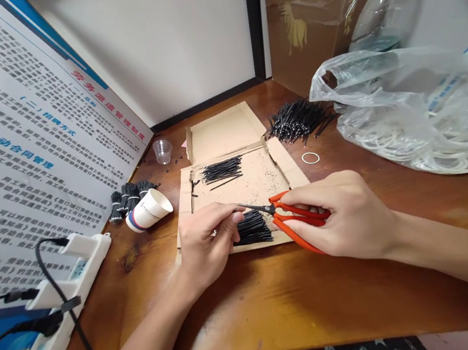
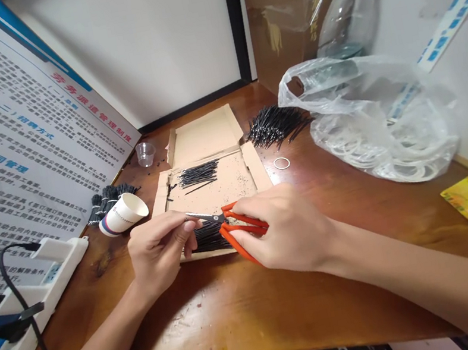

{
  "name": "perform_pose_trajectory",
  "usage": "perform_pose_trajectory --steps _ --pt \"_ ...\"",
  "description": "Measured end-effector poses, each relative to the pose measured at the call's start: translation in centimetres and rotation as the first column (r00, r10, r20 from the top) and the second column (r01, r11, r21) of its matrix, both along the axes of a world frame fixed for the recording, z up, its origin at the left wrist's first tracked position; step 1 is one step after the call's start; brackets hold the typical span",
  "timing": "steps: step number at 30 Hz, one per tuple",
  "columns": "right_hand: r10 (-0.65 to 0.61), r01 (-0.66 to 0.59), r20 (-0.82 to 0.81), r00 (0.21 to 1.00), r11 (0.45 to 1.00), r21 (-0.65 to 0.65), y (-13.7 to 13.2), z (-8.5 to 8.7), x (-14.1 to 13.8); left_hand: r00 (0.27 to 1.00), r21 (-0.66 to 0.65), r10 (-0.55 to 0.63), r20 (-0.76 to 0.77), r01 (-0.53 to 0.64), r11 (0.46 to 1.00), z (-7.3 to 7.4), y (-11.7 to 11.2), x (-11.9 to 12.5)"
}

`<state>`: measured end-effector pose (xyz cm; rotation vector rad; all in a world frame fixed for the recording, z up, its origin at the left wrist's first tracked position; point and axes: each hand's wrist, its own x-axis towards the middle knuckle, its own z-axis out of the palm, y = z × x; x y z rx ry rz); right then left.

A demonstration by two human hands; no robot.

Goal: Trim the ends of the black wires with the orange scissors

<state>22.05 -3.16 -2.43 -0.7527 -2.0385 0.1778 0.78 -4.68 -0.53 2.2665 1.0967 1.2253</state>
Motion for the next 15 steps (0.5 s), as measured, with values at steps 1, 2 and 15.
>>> perform_pose_trajectory --steps 1,2,15 --pt "0.011 -0.011 0.005 1.0 1.0 -0.006 -0.01 0.03 0.0 1.0 -0.001 0.0 -0.008 0.0 1.0 0.02 0.01 -0.02" --pt "0.021 -0.021 0.012 1.0 1.0 -0.009 -0.02 0.06 -0.02 1.0 -0.002 -0.003 -0.018 0.003 1.0 0.02 0.02 -0.05" --pt "-0.012 0.01 0.039 0.999 0.999 0.039 -0.05 -0.07 0.04 0.999 -0.003 -0.042 -0.007 0.042 0.999 -0.11 0.06 -0.22"
